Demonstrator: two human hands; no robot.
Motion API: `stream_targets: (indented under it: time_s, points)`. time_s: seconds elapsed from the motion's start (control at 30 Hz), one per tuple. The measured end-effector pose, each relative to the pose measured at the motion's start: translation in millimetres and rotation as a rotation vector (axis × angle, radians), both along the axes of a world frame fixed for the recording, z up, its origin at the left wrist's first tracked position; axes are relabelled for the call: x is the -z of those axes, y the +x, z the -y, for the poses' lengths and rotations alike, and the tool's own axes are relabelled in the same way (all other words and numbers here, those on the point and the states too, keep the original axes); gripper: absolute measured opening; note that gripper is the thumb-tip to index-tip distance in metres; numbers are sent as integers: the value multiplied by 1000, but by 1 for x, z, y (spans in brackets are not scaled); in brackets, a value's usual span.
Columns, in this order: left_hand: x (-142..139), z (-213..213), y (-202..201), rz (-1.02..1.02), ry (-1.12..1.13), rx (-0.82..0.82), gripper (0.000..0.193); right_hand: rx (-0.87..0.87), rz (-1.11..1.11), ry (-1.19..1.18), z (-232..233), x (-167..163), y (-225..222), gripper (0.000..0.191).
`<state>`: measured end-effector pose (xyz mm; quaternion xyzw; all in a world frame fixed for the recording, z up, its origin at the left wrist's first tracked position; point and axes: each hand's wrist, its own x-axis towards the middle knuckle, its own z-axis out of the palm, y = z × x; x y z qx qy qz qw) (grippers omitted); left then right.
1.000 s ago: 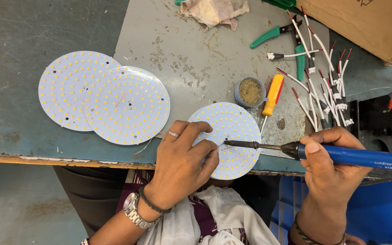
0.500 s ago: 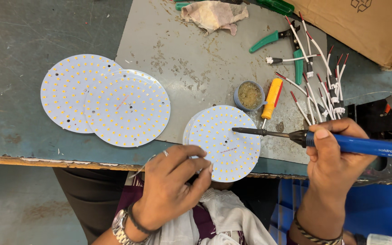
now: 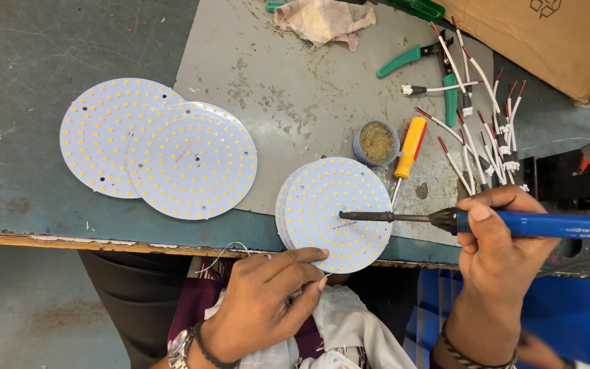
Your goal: The person uses a soldering iron to attach wires to circular LED modules. They repeatedly dip the soldering iron tip into a small container of flux, then solder wires to contact points on each module, stacking completed units to the side.
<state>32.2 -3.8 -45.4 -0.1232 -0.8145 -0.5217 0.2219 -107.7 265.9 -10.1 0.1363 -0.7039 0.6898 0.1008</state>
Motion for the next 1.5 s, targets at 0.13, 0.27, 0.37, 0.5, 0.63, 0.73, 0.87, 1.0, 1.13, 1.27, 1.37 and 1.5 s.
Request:
stream_targets:
  time_s: [0.13,0.27,0.37,0.5,0.63,0.73,0.87,1.0,1.13,1.27,1.37,1.5]
  points:
    - [2,-2,0,12,-1,13,7,-9,16,18,-3,4,1,17]
    - [4,-5,1,25,-23,18,7,-41,-7,59,-5,5,5,15]
    - [6,-6,3,39,-25,36,7,-44,-48,103,-5,2,12,14]
    - [8,-10,7,59,12,66,7,-37,-148,7,-4,-8,13,16]
    - [11,-10,12,62,45,78,7,59,-227,-5,-5,-16,12,20]
    - [14,-8,17,47,39,30,7,113,-270,22,-8,-13,14,23]
    - [13,4,22,-34,91,-162,10,106,-324,-33,-20,-6,16,32]
    - [3,22,28,-34,239,-369,7,114,-332,-98,-32,-2,12,33]
    - [-9,41,18,-234,423,-507,13,126,-334,-122,-36,0,13,30]
    - [-20,57,9,-210,470,-498,15,123,-323,-137,-32,0,17,28]
    - [-22,54,6,-31,409,-524,13,116,-315,-143,-29,0,19,30]
    - [-18,34,0,187,229,-523,11,87,-313,-118,-26,-3,17,29]
